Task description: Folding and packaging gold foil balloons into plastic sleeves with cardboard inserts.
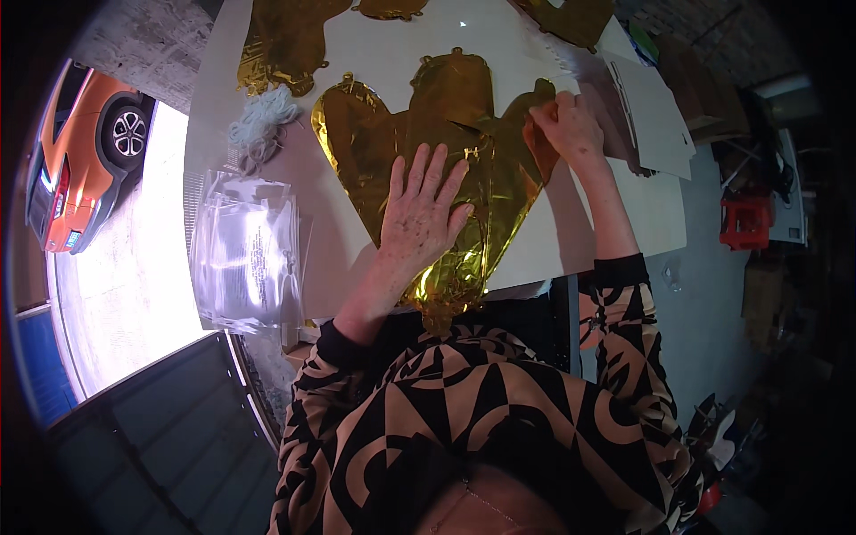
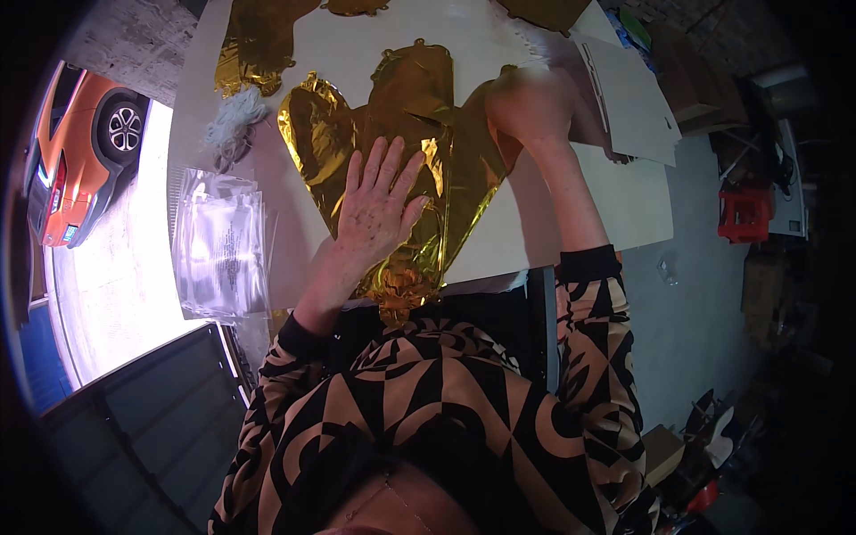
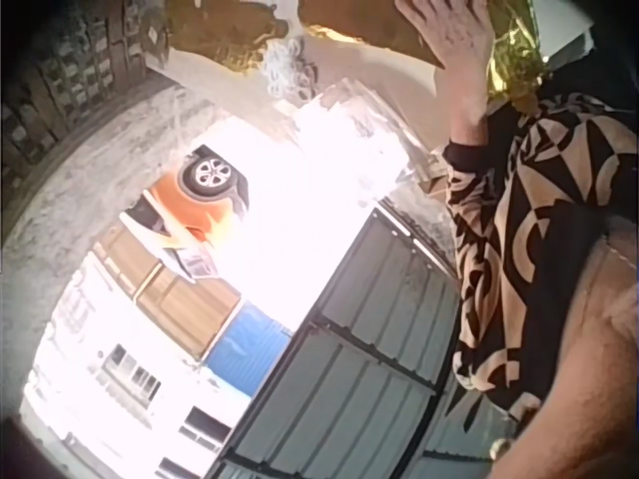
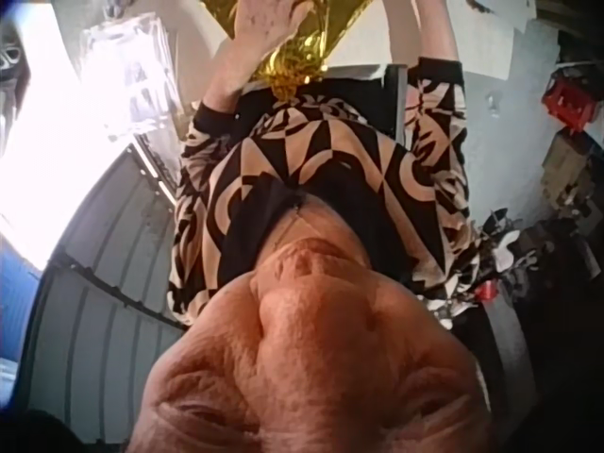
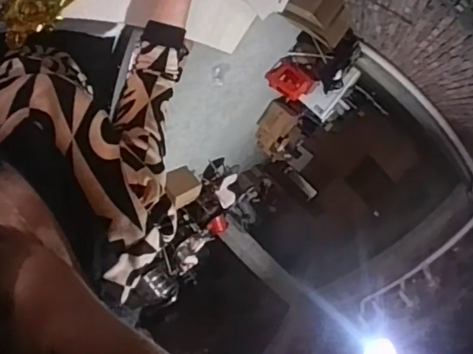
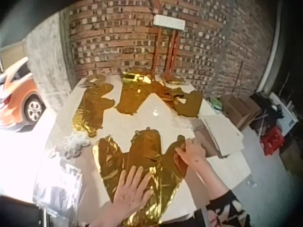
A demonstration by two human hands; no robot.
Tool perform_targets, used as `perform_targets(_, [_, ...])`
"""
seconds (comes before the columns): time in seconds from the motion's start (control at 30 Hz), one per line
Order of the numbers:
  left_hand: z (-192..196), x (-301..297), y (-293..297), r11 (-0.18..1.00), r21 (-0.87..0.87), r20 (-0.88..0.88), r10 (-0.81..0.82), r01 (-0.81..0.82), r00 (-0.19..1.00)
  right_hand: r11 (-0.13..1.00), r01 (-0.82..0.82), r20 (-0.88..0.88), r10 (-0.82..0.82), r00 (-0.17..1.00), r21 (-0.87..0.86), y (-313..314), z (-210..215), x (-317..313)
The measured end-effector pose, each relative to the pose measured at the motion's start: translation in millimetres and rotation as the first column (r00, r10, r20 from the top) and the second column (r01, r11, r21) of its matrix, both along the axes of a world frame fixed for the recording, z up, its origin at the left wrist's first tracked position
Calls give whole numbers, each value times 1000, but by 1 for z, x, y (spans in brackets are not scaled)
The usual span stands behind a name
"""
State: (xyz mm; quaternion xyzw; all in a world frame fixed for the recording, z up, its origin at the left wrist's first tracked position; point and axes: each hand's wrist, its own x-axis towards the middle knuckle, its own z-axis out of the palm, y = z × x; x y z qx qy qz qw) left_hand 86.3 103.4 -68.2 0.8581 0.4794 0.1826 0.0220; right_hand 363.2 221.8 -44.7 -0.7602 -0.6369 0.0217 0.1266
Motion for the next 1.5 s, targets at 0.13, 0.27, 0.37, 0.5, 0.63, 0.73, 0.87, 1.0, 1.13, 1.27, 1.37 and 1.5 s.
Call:
perform_targets(0.13, [1, 4, 2, 1000, 11, 10, -4, 4, 1000, 991, -114, 90, 107, 990, 72, -1, -13, 14])
perform_targets(0.27, [-1, 7, 1, 1000, 7, 7, -16, 16, 1000, 986, -168, 29, 167, 986, 21, 6, -15, 24])
perform_targets(0.37, [-4, 6, -2, 1000, 2, 1, -14, 14, 1000, 990, -140, -35, 141, 989, 10, 6, -9, 22])
perform_targets(0.5, [-5, 4, -3, 1000, 4, -8, -9, 9, 1000, 985, -174, -104, 175, 979, 18, 4, 1, 12])
perform_targets(0.63, [-8, 5, 1, 999, 40, -10, -12, 12, 1000, 970, -202, -574, 242, 782, 133, 3, 2, 4])
perform_targets(0.73, [-14, -3, 3, 999, 41, -10, 1, -1, 1000, 986, -163, -914, 98, 393, 36, -17, 32, -47])
perform_targets(0.87, [-18, -8, 6, 999, 34, -45, 14, -13, 999, 974, -173, -989, 141, -41, 146, -27, 33, -67])
perform_targets(1.0, [-21, -5, 9, 999, 47, 0, -7, 7, 1000, 936, 63, -936, 349, -38, 347, -41, -25, -20])
perform_targets(1.13, [-23, -9, 9, 1000, -5, -74, 2, -3, 997, 823, -419, -87, 484, 871, 383, -65, -49, -2])
perform_targets(1.27, [-23, -10, 9, 1000, -15, -58, 2, -2, 998, 804, -546, 38, 553, 832, 235, -79, -43, -26])
perform_targets(1.37, [-24, -9, 7, 1000, -1, -2, -11, 11, 1000, 786, -587, -10, 600, 800, 193, -87, -42, -38])
perform_targets(1.5, [-23, -7, 7, 999, 36, -14, -1, 2, 1000, 824, -528, -83, 552, 829, 206, -97, -29, -66])
